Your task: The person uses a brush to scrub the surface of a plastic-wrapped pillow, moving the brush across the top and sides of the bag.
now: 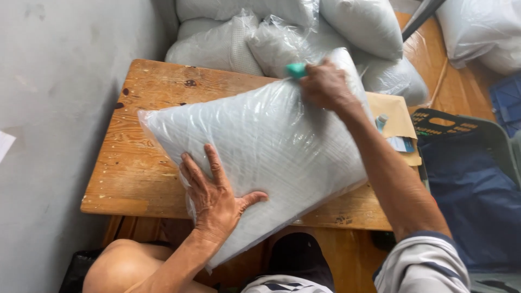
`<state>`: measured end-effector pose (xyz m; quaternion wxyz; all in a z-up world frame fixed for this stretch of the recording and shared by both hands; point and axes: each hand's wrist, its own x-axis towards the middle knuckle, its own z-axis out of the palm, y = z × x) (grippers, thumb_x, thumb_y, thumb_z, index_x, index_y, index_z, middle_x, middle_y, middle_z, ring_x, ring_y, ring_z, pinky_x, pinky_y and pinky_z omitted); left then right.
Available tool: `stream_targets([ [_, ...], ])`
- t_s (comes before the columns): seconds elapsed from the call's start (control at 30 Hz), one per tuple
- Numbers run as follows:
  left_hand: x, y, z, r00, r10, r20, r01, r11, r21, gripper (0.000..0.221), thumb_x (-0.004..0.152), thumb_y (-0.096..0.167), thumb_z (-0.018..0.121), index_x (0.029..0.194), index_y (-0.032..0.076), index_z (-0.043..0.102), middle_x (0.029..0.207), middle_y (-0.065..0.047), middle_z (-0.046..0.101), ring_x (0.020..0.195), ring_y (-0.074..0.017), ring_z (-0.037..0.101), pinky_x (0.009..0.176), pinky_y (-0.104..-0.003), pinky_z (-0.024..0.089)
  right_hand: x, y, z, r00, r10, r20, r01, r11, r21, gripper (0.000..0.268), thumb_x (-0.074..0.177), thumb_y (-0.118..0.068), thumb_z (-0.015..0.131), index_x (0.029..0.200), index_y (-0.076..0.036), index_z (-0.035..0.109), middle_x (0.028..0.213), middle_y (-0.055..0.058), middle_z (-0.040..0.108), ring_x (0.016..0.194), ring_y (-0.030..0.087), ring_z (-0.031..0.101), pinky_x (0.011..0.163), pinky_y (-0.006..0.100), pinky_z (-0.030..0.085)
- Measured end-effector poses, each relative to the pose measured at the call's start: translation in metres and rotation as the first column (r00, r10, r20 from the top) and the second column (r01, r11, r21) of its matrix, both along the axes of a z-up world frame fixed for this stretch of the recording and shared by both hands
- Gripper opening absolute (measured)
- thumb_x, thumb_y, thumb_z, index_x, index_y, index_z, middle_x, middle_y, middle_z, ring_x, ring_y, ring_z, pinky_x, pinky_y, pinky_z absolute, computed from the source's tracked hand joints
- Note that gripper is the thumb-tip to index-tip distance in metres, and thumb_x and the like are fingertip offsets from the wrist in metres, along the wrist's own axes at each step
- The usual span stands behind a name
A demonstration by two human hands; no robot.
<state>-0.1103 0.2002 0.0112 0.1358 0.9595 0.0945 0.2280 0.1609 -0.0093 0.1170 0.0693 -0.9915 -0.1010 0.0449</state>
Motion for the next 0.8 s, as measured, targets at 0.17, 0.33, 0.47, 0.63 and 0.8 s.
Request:
stream_targets([
  [0.17, 0.007, 0.009, 0.004, 0.998, -0.045, -0.036, 0.043, 0.997, -0.057, 0.149, 0.053, 0.098, 0.065, 0.153, -0.001, 0.015, 0.15, -0.051, 0.015, 0.136, -0.0702, 0.025, 0.109, -0.073, 0.031, -0.117, 0.07, 0.044, 0.768, 0.595, -0.238, -0.461, 0.771, 0.44, 0.05, 0.1, -0.039, 0.039, 0.145, -0.02, 0.051, 0.125, 0.016, 0.055, 0.106, 0.034, 0.058, 0.094, 0.048, 0.043],
  [0.33, 0.013, 0.019, 0.008, 0.977, -0.066, -0.204, 0.013, 0.968, -0.25, 0.159, 0.051, 0.096, 0.067, 0.164, 0.012, -0.006, 0.153, -0.052, 0.003, 0.142, -0.0705, 0.009, 0.116, -0.071, 0.014, -0.079, 0.006, 0.022, 0.939, 0.324, -0.111, -0.253, 0.874, 0.415, 0.059, 0.1, -0.016, 0.043, 0.159, -0.02, 0.036, 0.125, 0.011, 0.048, 0.102, 0.031, 0.049, 0.094, 0.052, 0.046],
  [0.47, 0.017, 0.019, 0.007, 0.98, -0.047, -0.193, 0.006, 0.977, -0.211, 0.158, 0.05, 0.098, 0.063, 0.164, 0.012, -0.005, 0.153, -0.05, 0.007, 0.141, -0.0691, 0.015, 0.115, -0.072, 0.019, -0.019, -0.097, -0.03, 0.958, -0.175, 0.227, 0.092, 0.937, 0.337, 0.053, 0.105, -0.031, 0.042, 0.155, -0.012, 0.042, 0.118, 0.021, 0.045, 0.098, 0.037, 0.056, 0.088, 0.056, 0.047],
  [0.63, 0.018, 0.02, 0.032, 0.967, -0.113, -0.229, 0.007, 0.908, -0.419, 0.141, 0.064, 0.097, 0.049, 0.166, 0.016, -0.005, 0.157, -0.044, 0.003, 0.147, -0.0643, 0.01, 0.098, -0.078, 0.039, -0.099, -0.038, -0.075, 0.74, 0.114, 0.663, -0.293, 0.942, 0.164, 0.05, 0.092, -0.023, 0.059, 0.14, -0.012, 0.066, 0.104, 0.016, 0.05, 0.086, 0.041, 0.063, 0.072, 0.054, 0.05],
  [0.8, 0.026, 0.033, 0.034, 0.939, -0.067, -0.338, -0.184, 0.732, -0.656, 0.091, 0.085, 0.083, -0.006, 0.165, 0.04, 0.003, 0.167, -0.026, -0.002, 0.153, -0.0505, 0.003, 0.123, -0.064, 0.013, -0.239, 0.049, -0.086, 0.675, 0.413, 0.612, -0.636, 0.746, 0.198, 0.067, 0.09, -0.032, 0.06, 0.153, -0.015, 0.048, 0.112, 0.011, 0.053, 0.091, 0.029, 0.06, 0.087, 0.037, 0.044],
])
